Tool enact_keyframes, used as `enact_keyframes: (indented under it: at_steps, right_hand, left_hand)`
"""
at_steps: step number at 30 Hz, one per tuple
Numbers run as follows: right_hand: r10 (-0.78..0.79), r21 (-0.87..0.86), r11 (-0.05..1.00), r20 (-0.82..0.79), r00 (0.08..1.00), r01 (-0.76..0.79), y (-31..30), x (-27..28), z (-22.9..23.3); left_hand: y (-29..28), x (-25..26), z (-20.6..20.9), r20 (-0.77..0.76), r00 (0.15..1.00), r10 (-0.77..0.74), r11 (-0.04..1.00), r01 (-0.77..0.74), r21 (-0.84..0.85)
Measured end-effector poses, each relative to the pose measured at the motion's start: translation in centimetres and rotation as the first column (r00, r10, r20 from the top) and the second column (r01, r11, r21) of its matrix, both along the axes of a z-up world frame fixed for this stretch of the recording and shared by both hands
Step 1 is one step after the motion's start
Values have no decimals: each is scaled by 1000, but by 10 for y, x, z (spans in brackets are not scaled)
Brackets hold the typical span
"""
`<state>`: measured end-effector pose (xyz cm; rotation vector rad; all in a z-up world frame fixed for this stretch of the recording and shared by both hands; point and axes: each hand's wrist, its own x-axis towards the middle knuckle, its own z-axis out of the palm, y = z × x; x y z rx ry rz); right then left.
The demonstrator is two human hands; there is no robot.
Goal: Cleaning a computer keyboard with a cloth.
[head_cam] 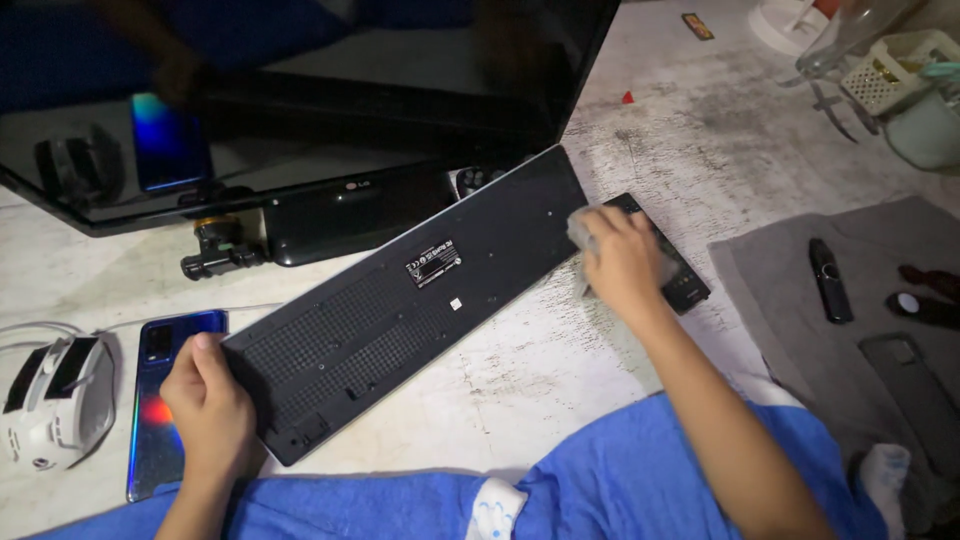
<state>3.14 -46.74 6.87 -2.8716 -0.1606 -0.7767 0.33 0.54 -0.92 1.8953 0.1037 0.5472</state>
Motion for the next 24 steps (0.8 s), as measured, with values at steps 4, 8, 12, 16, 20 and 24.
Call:
enact_keyframes:
  at_steps: [4, 8, 12, 16, 20, 24]
  right_hand:
    - [121, -31, 992, -56, 991, -123, 20, -9, -6]
    - [164, -26, 985, -142, 976, -169, 22, -15, -5]
    - [-56, -54, 997, 22, 998, 57, 3, -15, -2]
    - [101, -76, 991, -70, 992, -106, 14, -21, -11]
    - [149, -177, 975, 89, 985, -131, 21, -23, -1]
    - [170, -314, 942, 130, 977, -122, 19, -17, -17]
  left_hand:
    - [-4, -3, 7, 55, 998, -3, 999, 1, 37]
    - [-7, -10, 13, 104, 994, -11, 998, 4, 68]
    - [-9, -15, 13, 187, 982, -31, 998, 20, 59]
    - [-11, -17, 14, 158, 987, 12, 997, -24, 77]
    - [-13, -18, 21, 179, 984, -3, 995, -15, 103]
    - [-13, -19, 21, 206, 979, -12, 995, -9, 100]
